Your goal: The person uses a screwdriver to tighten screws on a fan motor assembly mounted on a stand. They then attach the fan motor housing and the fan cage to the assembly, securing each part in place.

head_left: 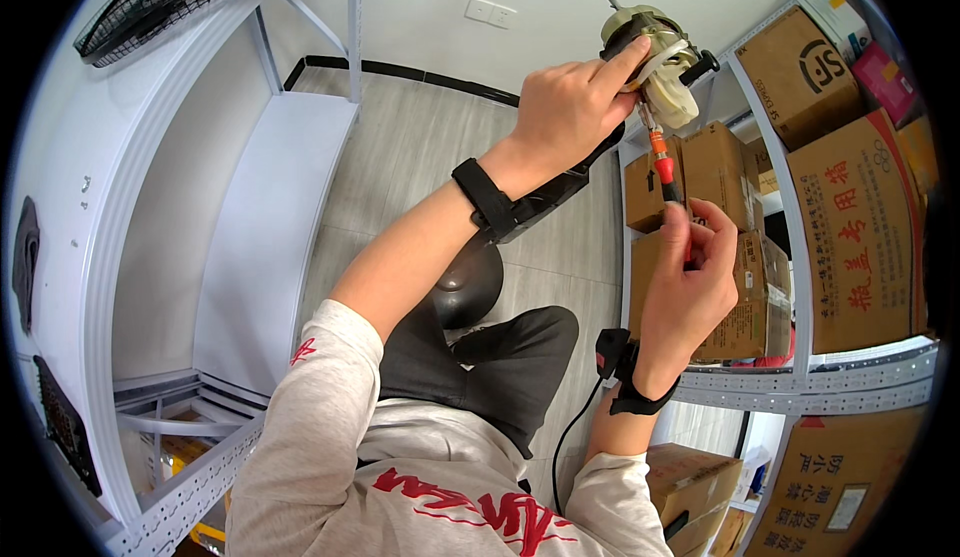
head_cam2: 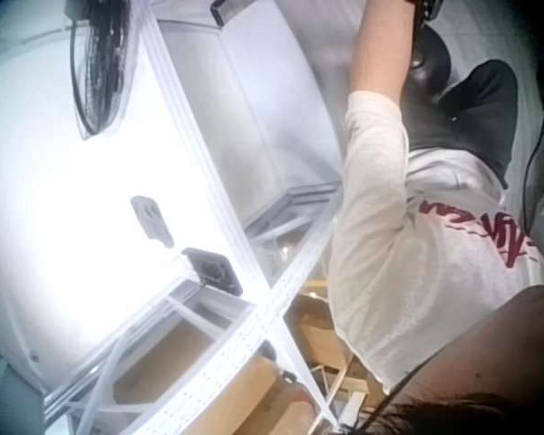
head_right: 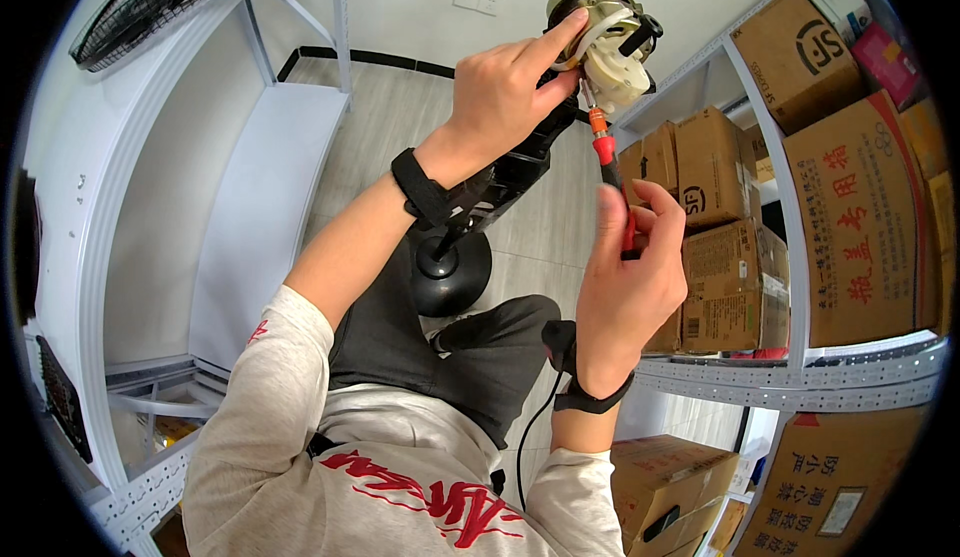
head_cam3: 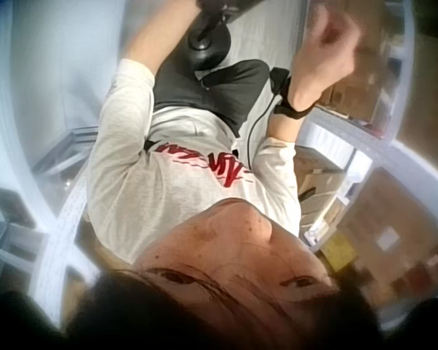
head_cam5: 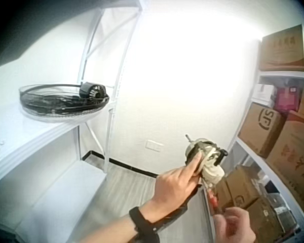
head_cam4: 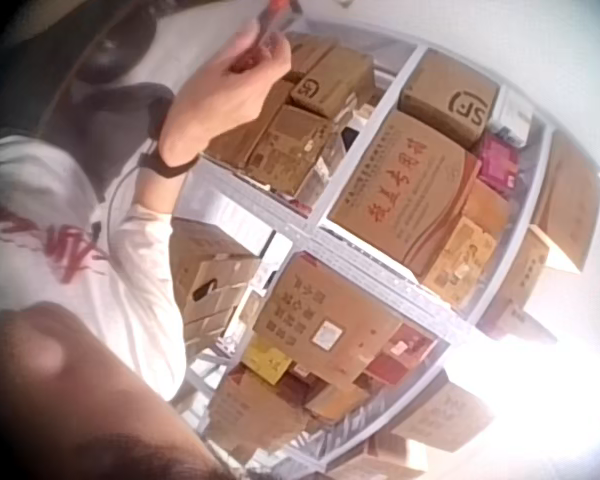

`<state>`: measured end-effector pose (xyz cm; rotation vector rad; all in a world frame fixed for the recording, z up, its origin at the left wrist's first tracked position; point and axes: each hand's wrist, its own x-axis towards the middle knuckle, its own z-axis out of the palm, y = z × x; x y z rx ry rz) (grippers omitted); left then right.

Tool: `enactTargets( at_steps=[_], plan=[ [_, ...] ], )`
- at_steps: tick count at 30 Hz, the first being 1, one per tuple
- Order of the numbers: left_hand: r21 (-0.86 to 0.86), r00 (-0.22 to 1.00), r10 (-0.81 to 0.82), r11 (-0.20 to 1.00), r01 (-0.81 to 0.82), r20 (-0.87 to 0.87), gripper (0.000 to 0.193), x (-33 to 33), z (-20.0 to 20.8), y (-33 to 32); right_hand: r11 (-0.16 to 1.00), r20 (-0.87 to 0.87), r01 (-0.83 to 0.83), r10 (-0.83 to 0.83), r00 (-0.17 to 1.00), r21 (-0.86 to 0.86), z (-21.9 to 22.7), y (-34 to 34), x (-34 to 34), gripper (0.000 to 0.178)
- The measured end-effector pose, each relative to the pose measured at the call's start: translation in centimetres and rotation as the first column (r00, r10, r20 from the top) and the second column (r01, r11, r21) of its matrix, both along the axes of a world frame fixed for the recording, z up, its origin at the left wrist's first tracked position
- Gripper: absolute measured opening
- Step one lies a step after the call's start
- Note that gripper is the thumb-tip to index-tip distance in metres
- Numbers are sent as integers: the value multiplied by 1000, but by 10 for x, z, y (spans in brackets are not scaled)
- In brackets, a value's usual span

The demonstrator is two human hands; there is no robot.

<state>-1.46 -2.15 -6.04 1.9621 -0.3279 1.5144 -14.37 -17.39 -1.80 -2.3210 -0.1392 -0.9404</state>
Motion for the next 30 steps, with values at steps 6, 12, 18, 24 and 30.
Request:
enactTargets(
  at_steps=[6, 12, 18, 24, 30],
  plan=[
    [-13, 999, -16, 1000, 17, 46, 69, 5, -3, -1, 981, 164, 26, 6, 986, -190, 0, -1, 2, 26],
    [-10, 999, -7, 1000, 8, 35, 69, 3, -1, -1, 997, -77, 46, -42, 996, 56, 2, -1, 1, 26],
    [-13, 997, -4, 1000, 5, 71, 68, 4, -1, -1, 985, 113, 11, 8, 994, -172, 2, 1, 0, 23],
    [-28, 998, -12, 1000, 14, 61, 67, 3, 0, -2, 999, -20, -14, 13, 1000, -32, 1, -5, 4, 21],
    [-9, 999, 7, 1000, -7, 36, 67, 2, -1, -1, 999, -83, -39, 37, 996, -21, 10, 2, -1, 22]
  ],
)
